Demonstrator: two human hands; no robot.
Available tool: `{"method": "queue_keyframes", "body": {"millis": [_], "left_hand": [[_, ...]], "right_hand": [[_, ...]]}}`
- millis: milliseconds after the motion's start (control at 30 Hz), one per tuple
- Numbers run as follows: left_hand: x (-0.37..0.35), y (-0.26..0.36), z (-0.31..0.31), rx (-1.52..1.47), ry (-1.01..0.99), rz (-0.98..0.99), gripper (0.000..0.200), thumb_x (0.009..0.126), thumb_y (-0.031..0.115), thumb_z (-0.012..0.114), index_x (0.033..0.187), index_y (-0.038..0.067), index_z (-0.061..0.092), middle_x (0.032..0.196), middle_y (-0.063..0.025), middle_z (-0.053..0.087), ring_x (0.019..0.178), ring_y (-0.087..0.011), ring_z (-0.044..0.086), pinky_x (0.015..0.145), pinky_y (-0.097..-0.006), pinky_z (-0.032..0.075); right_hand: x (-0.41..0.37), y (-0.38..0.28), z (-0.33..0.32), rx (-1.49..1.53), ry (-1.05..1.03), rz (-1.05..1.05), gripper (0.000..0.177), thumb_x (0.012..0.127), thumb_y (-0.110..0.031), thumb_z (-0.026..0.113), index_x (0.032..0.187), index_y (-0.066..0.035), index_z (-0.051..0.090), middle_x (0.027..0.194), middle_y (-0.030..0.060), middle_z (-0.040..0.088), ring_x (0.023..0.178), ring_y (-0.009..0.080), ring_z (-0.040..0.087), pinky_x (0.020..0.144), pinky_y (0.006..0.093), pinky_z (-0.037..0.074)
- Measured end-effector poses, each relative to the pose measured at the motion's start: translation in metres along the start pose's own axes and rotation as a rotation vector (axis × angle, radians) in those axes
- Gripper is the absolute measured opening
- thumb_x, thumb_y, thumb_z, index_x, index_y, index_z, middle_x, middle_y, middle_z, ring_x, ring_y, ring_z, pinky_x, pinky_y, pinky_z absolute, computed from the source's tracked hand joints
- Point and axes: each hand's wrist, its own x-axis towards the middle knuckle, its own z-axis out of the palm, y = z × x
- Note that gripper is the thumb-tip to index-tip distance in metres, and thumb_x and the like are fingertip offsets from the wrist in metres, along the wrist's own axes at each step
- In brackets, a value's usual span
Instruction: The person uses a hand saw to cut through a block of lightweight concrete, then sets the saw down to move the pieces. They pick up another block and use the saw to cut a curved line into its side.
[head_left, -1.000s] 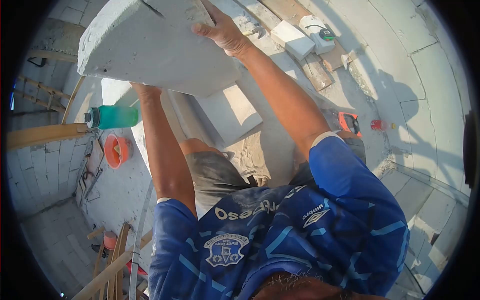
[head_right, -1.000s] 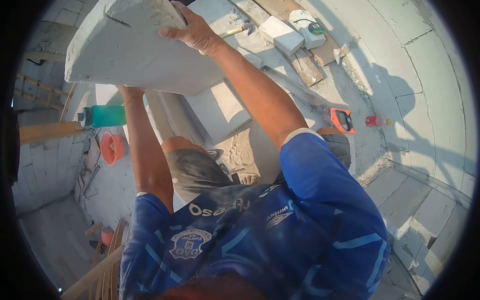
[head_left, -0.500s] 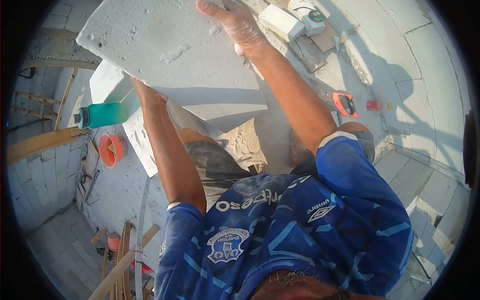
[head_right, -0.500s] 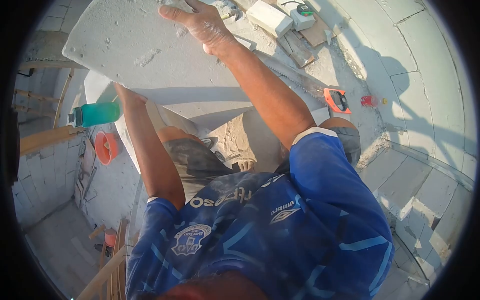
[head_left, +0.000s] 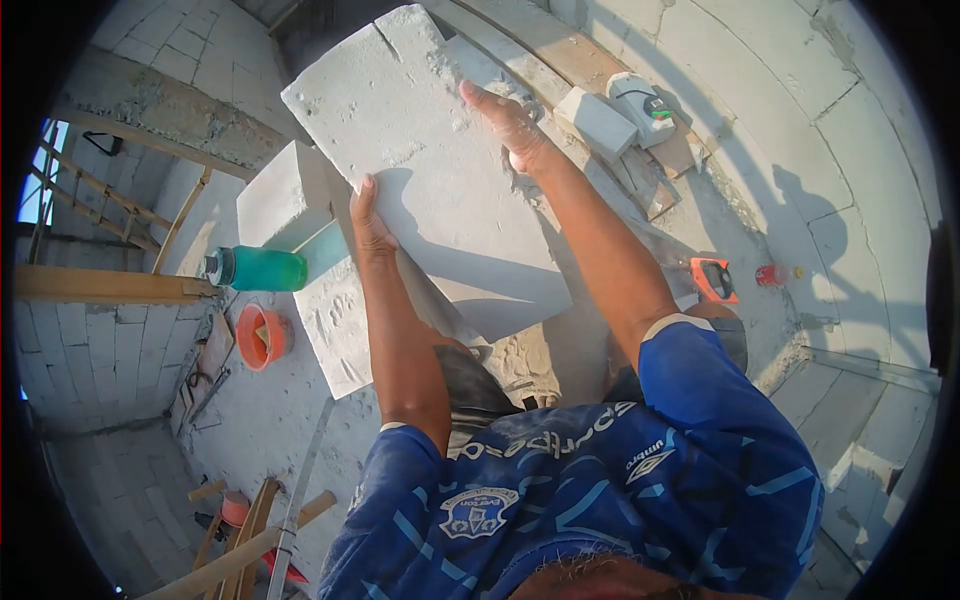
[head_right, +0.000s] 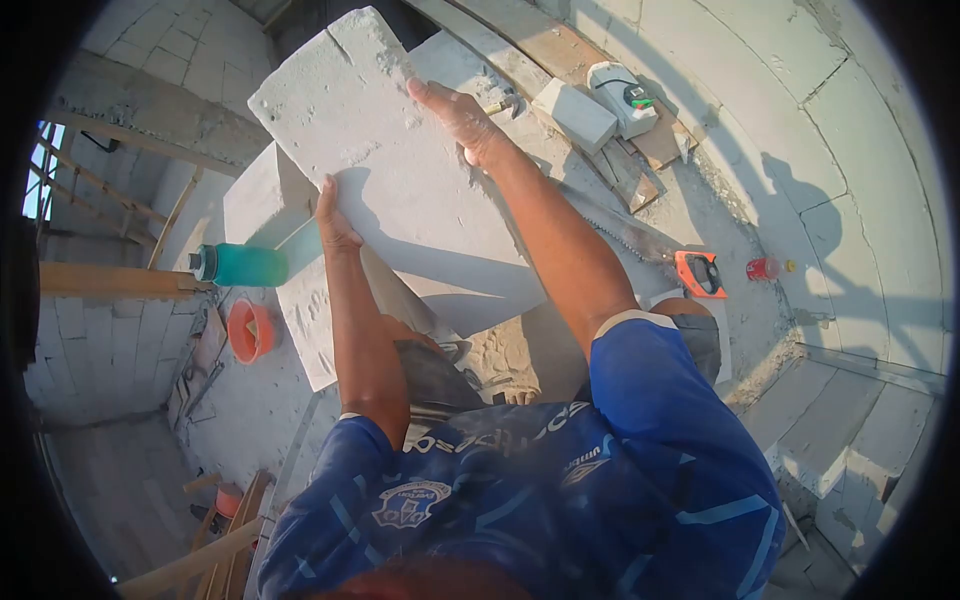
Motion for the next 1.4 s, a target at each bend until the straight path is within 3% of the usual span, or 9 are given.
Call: {"method": "queue_keyframes", "body": {"millis": [67,233,300,433,833,1033,1100,1200,1400], "left_hand": [[0.005,-0.005,-0.006,0.028,-0.090,-0.039,0.066,0.088,0.052,0.080,0.128,0.000,0.068,0.117,-0.0137,0.072,0.105,-0.0283,0.070,0.093,-0.0435,0.057],[0.026,-0.010,0.008,0.063,-0.011,-0.094,0.064,0.081,0.053,0.085,0.114,0.000,0.073,0.103,-0.0100,0.072,0.091,-0.0235,0.068,0.079,-0.0381,0.055],[0.034,-0.014,0.005,0.074,0.045,-0.090,0.064,0.083,0.052,0.083,0.119,0.001,0.071,0.114,-0.0122,0.071,0.102,-0.0260,0.068,0.090,-0.0412,0.055],[0.051,-0.025,-0.008,-0.021,0.094,-0.156,0.068,0.087,0.052,0.079,0.132,0.002,0.065,0.132,-0.0149,0.068,0.122,-0.0309,0.065,0.108,-0.0464,0.051],[0.048,-0.127,0.000,0.027,0.133,-0.421,0.071,0.090,0.051,0.077,0.140,0.004,0.063,0.133,-0.0150,0.069,0.123,-0.0343,0.066,0.111,-0.0470,0.049],[0.043,-0.151,-0.012,-0.009,0.134,-0.467,0.071,0.092,0.051,0.075,0.143,0.005,0.061,0.136,-0.0144,0.068,0.126,-0.0341,0.064,0.112,-0.0475,0.048],[0.045,-0.154,-0.019,0.001,0.155,-0.492,0.072,0.092,0.052,0.075,0.144,0.005,0.060,0.136,-0.0141,0.068,0.127,-0.0336,0.063,0.113,-0.0478,0.047],[0.044,-0.152,-0.022,0.060,0.199,-0.512,0.071,0.094,0.053,0.073,0.146,0.006,0.060,0.136,-0.0132,0.068,0.130,-0.0326,0.061,0.114,-0.0481,0.045],[0.045,-0.160,-0.026,0.159,0.197,-0.552,0.064,0.097,0.054,0.071,0.143,0.009,0.063,0.137,-0.0097,0.067,0.130,-0.0304,0.060,0.115,-0.0482,0.043]], "right_hand": [[0.012,0.038,-0.031,0.312,-0.219,0.042,0.115,0.080,-0.083,0.073,0.159,-0.004,0.045,0.165,0.0210,0.042,0.157,0.0331,0.033,0.127,0.0523,0.026],[0.025,0.110,-0.038,0.240,-0.171,0.037,0.116,0.083,-0.083,0.070,0.162,-0.003,0.040,0.164,0.0170,0.045,0.153,0.0259,0.039,0.125,0.0431,0.031],[0.034,0.111,-0.029,0.055,-0.147,0.085,0.111,0.082,-0.074,0.078,0.159,-0.001,0.045,0.157,0.0157,0.053,0.147,0.0251,0.046,0.122,0.0398,0.034],[0.038,0.106,-0.018,0.019,-0.250,0.047,0.105,0.079,-0.071,0.080,0.153,-0.001,0.055,0.152,0.0182,0.057,0.144,0.0291,0.049,0.121,0.0403,0.032],[0.045,0.187,-0.075,-0.102,-0.042,0.348,0.099,0.076,-0.067,0.084,0.141,0.005,0.064,0.143,0.0203,0.064,0.135,0.0299,0.057,0.116,0.0415,0.040],[0.046,0.200,-0.079,-0.050,-0.126,0.392,0.096,0.078,-0.066,0.083,0.140,0.005,0.065,0.141,0.0215,0.066,0.133,0.0316,0.060,0.114,0.0431,0.043],[0.046,0.201,-0.071,0.000,-0.074,0.386,0.082,0.078,-0.059,0.086,0.129,0.004,0.073,0.127,0.0209,0.073,0.116,0.0288,0.071,0.101,0.0411,0.054],[0.069,0.232,-0.071,-0.081,-0.124,0.420,0.094,0.078,-0.066,0.082,0.139,0.005,0.066,0.139,0.0224,0.067,0.132,0.0328,0.060,0.111,0.0441,0.046],[0.080,0.248,-0.067,-0.248,-0.086,0.408,0.089,0.079,-0.063,0.083,0.136,0.004,0.069,0.135,0.0233,0.070,0.128,0.0339,0.064,0.110,0.0425,0.048]]}}
